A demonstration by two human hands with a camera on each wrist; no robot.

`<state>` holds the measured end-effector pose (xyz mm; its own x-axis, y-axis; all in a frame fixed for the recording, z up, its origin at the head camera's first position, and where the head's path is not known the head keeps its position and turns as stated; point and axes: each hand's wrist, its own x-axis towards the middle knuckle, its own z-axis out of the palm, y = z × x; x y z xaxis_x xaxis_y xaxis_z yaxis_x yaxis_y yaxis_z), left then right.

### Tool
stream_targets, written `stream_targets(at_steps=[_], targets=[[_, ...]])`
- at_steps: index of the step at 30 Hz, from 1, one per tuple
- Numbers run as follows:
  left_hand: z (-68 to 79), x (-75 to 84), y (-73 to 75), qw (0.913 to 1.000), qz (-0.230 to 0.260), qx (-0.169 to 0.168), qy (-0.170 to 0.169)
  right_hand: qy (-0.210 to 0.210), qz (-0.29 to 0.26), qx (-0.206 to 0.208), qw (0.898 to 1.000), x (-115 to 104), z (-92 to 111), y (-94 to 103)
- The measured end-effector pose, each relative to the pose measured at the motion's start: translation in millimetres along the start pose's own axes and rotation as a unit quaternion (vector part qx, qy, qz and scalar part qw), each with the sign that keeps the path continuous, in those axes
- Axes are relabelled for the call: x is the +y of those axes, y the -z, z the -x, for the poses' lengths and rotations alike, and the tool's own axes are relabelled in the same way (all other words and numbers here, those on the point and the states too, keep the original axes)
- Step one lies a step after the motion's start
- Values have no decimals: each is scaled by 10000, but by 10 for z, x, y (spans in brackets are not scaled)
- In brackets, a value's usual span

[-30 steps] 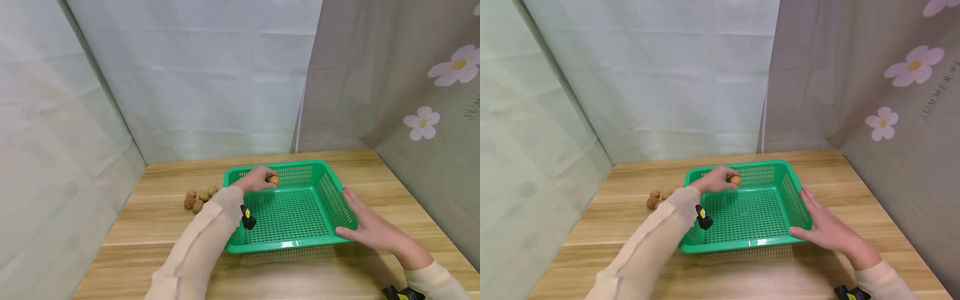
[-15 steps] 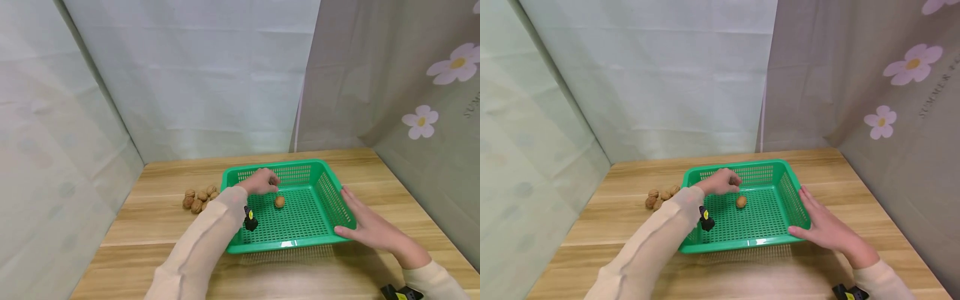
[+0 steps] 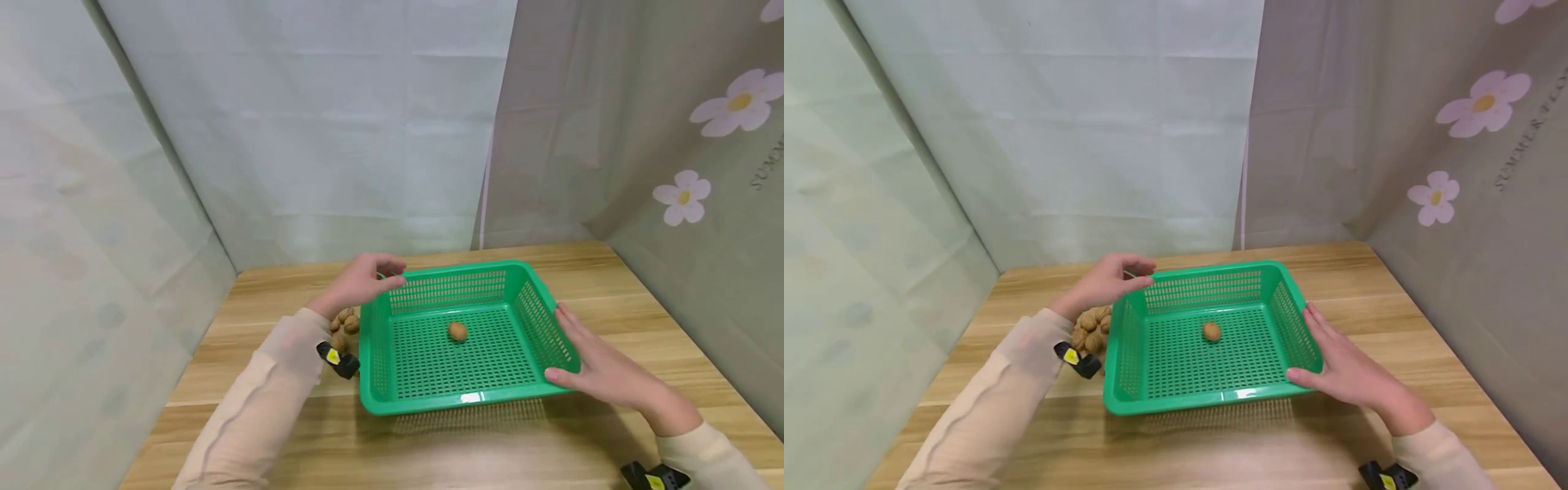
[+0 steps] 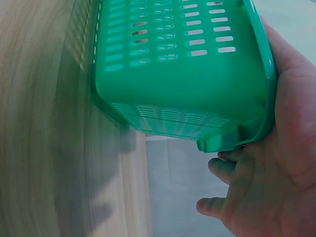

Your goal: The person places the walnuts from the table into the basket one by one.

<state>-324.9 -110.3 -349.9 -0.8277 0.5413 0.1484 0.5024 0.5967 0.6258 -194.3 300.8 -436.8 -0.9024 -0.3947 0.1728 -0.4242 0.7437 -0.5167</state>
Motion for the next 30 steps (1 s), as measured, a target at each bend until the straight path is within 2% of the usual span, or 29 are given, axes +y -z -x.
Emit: stream_targets(at_steps=[4, 8, 12, 16, 20, 25, 30], targets=[[358, -440, 199, 9982, 90, 391, 449, -33, 1, -17, 10000, 2, 8, 5], [754, -931, 278, 9918, -63, 694, 1067, -34, 11, -20, 10000, 7, 9, 5], [1094, -1411, 234, 9832, -334, 924, 1540, -43, 2, -27, 10000, 14, 6, 6], [1305, -1774, 115, 9756, -334, 1094, 1875, -34, -21, -29, 10000, 17, 7, 4], [1384, -1940, -3, 9712, -234, 1301, 1985, -28, -86, -27, 10000, 3, 10, 0], [1365, -1950, -72, 9709, -336, 1516, 1823, -55, -142, 3, 9999, -11, 14, -7], [1325, -1906, -99, 9686, -546, 1550, 1868, -31, -152, 31, 9999, -10, 7, -15]])
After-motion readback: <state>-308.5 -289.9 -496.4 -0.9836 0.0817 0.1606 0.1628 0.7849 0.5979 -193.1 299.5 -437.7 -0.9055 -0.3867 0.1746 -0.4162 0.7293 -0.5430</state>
